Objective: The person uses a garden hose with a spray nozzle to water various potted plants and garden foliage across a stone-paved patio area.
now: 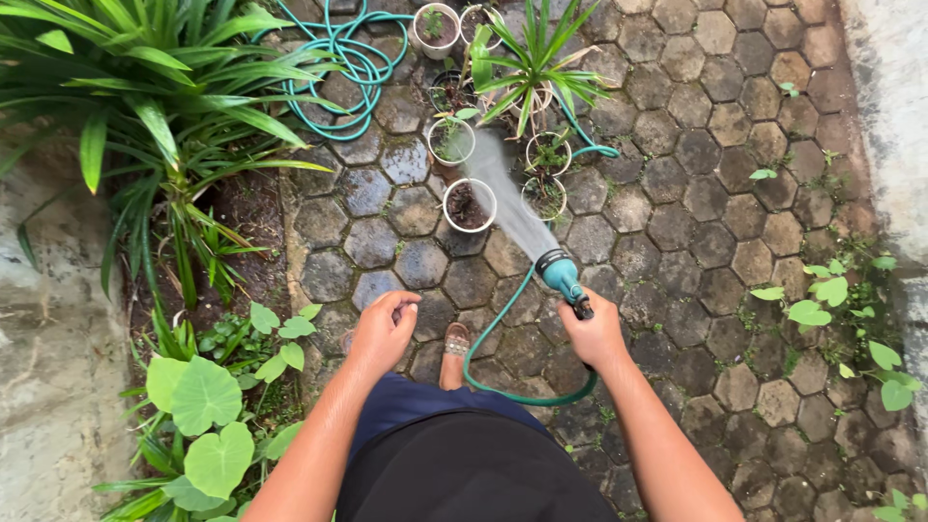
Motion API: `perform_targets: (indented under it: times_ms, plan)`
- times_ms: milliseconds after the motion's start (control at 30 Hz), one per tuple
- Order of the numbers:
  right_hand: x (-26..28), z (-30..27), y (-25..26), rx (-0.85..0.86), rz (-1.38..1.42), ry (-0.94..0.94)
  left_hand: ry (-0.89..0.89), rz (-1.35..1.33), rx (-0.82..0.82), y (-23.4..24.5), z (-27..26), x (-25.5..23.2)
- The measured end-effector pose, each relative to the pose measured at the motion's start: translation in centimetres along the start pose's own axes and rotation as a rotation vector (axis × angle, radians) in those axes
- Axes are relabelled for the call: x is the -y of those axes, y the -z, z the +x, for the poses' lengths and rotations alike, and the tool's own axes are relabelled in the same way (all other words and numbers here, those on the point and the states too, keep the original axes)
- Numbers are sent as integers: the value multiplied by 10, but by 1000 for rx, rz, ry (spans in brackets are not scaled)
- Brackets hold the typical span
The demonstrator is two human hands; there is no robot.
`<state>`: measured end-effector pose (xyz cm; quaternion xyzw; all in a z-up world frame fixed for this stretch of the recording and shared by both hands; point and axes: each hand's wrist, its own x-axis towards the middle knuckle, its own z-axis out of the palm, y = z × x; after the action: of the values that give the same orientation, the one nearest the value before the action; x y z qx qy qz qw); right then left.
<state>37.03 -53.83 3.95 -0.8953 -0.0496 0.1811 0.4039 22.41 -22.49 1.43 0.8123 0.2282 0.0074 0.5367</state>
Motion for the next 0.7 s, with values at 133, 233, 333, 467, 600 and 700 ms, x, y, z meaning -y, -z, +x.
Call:
perform_targets:
  times_ms: [133, 233, 333, 467, 600, 700]
  plan:
    - [-10, 3, 7, 11, 37, -55, -4, 13, 12, -16, 0, -6]
    - [-15, 6, 16, 27, 36, -48, -1, 33, 15, -26, 0, -9]
    - [-15, 6, 21, 30, 46, -35, 0, 17, 15, -31, 2, -12]
    - [-11, 7, 24, 53, 51, -20, 12, 57, 29, -33, 4, -22]
    - [-16, 6, 22, 76, 29, -30, 47, 76, 46, -34, 9, -33]
    - [-29, 5, 19, 50, 19, -55, 55, 72, 52, -33, 11, -36]
